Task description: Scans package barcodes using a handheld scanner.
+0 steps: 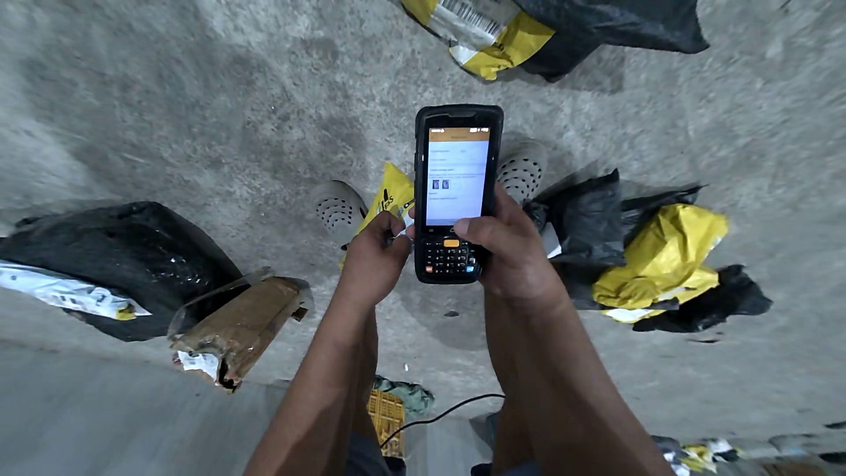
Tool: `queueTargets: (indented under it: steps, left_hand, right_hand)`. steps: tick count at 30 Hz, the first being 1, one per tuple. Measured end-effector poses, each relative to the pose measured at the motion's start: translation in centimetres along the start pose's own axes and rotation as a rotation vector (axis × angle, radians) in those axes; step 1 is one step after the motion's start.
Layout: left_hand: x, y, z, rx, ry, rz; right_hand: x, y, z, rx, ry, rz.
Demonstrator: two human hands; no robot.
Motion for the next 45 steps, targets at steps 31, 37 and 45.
queueTargets:
  steps: [31,37,45]
  left_hand:
    - [0.36,-0.13,0.49,0.006,-0.006,0.004]
    - [0.49,-0.2,0.5,0.026,-0.006,0.004]
    - [0.51,-0.26,0.46,0.03,-0.006,-0.001]
  right_hand:
    - [0.37,0.09,-0.22,0.008,0.003,-0.011]
    - [0.43,0.11,-0.35,0.004,0.012,-0.005]
    - [0.53,0.21,-0.33,0.004,0.013,0.008]
Point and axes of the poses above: each hand's wrist, its own x-axis towards the middle knuckle, its own z-axis out of the palm, y = z × x, the point moved 8 cm from there along x, towards the middle knuckle, and after that the axes turned 9 degrees about -x, right-handed, at the moved point
